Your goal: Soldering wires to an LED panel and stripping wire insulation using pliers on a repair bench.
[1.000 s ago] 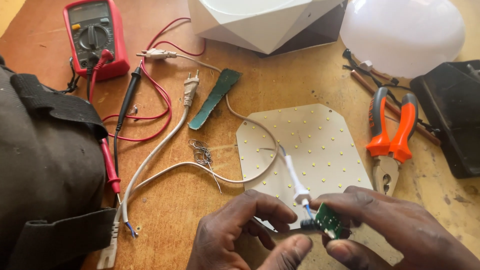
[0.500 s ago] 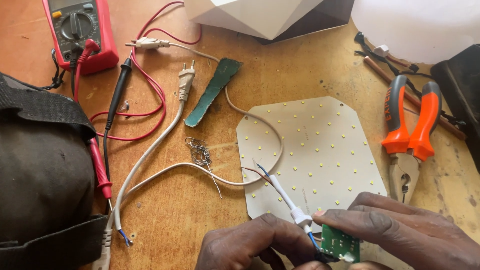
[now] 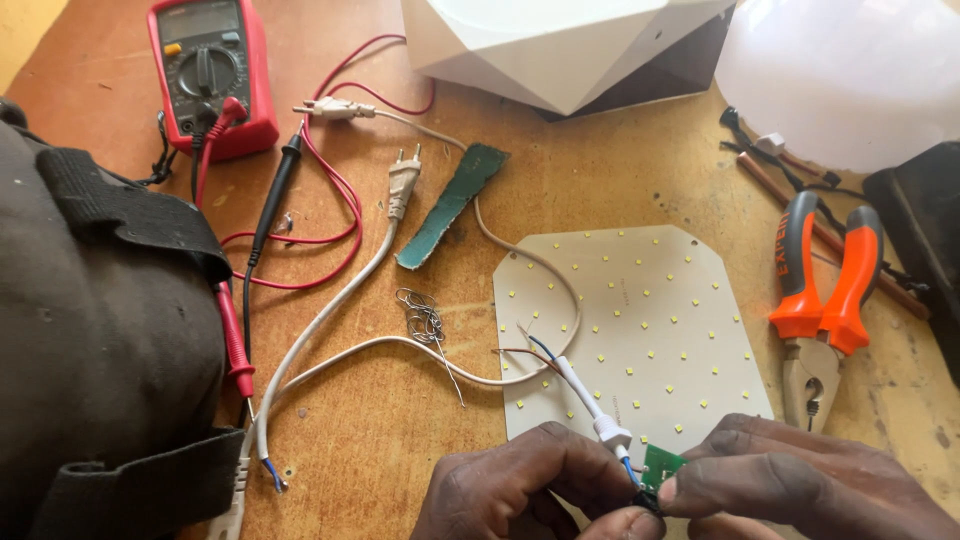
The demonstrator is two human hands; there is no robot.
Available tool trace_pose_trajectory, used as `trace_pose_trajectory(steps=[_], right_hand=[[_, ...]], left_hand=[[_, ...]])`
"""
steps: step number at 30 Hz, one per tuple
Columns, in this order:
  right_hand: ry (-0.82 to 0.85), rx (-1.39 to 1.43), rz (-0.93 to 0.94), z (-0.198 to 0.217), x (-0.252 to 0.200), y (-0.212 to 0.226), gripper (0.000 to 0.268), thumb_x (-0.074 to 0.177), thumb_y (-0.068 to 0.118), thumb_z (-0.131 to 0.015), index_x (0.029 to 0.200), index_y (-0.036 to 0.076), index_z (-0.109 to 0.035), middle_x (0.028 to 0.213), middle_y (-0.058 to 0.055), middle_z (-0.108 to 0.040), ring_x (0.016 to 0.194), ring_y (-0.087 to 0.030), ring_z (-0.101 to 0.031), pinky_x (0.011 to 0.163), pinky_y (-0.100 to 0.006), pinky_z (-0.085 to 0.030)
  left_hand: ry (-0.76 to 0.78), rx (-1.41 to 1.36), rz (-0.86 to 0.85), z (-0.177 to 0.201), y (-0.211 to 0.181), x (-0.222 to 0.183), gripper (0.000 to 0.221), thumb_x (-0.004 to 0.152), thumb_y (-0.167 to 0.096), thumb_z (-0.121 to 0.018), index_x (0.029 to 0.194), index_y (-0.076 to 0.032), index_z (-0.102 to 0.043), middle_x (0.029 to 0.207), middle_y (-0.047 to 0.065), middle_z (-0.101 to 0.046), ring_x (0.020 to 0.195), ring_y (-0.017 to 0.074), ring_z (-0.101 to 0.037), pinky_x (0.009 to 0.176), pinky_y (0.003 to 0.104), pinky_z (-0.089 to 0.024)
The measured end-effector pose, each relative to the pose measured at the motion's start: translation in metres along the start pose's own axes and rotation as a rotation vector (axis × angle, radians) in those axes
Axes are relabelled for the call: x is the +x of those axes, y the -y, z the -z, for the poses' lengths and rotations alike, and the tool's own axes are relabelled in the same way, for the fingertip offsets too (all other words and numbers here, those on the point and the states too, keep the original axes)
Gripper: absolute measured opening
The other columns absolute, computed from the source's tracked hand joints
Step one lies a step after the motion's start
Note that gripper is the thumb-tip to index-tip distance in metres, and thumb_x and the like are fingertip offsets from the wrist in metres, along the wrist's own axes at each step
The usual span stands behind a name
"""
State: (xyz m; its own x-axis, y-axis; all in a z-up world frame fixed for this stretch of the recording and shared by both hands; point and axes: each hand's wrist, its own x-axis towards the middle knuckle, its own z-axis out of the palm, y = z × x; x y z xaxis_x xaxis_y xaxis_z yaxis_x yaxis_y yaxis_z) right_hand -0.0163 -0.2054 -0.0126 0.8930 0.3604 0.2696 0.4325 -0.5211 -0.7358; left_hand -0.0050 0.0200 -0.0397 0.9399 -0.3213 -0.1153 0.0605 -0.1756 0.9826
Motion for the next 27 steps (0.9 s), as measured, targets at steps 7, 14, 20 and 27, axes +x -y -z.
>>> trace_pose_trajectory(steps=[7, 14, 20, 27], right_hand=[[0.155, 0.005, 0.021, 0.009, 0.004, -0.020, 0.026, 0.096, 0.040, -0.064, 0.117, 0.028, -0.074, 0.084, 0.004, -0.085, 0.060, -0.008, -0.081, 0.060, -0.019, -0.062], [0.178, -0.066, 0.161, 0.020, 0.014, -0.004, 0.019, 0.101, 0.029, -0.060, 0.112, 0.017, -0.069, 0.087, 0.000, -0.077, 0.069, -0.015, -0.074, 0.063, -0.026, -0.058], [0.137, -0.097, 0.211, 0.022, 0.009, -0.006, 0.014, 0.101, 0.027, -0.059, 0.107, 0.017, -0.068, 0.090, 0.000, -0.074, 0.073, -0.015, -0.072, 0.067, -0.025, -0.057], [-0.022, -0.254, 0.120, 0.008, 0.002, -0.009, 0.010, 0.085, 0.030, -0.075, 0.092, 0.030, -0.081, 0.108, 0.011, -0.083, 0.076, -0.003, -0.080, 0.073, -0.019, -0.057]], left_hand=[[-0.068, 0.021, -0.065, 0.002, 0.004, 0.003, 0.020, 0.079, -0.043, -0.088, 0.078, -0.024, -0.082, 0.061, -0.011, -0.081, 0.046, -0.0039, -0.058, 0.043, 0.016, -0.048], [-0.175, 0.075, 0.015, -0.012, 0.005, 0.008, 0.012, 0.070, -0.025, -0.097, 0.067, -0.023, -0.086, 0.048, -0.010, -0.076, 0.034, 0.0006, -0.053, 0.034, 0.021, -0.042], [-0.218, 0.208, -0.220, -0.013, 0.006, 0.015, 0.013, 0.070, -0.027, -0.091, 0.069, -0.025, -0.078, 0.048, -0.010, -0.071, 0.033, 0.0005, -0.055, 0.033, 0.021, -0.047], [-0.070, 0.246, -0.303, 0.006, -0.019, 0.002, 0.009, 0.082, -0.021, -0.078, 0.084, -0.018, -0.069, 0.069, -0.002, -0.069, 0.059, 0.0115, -0.063, 0.059, 0.027, -0.053]])
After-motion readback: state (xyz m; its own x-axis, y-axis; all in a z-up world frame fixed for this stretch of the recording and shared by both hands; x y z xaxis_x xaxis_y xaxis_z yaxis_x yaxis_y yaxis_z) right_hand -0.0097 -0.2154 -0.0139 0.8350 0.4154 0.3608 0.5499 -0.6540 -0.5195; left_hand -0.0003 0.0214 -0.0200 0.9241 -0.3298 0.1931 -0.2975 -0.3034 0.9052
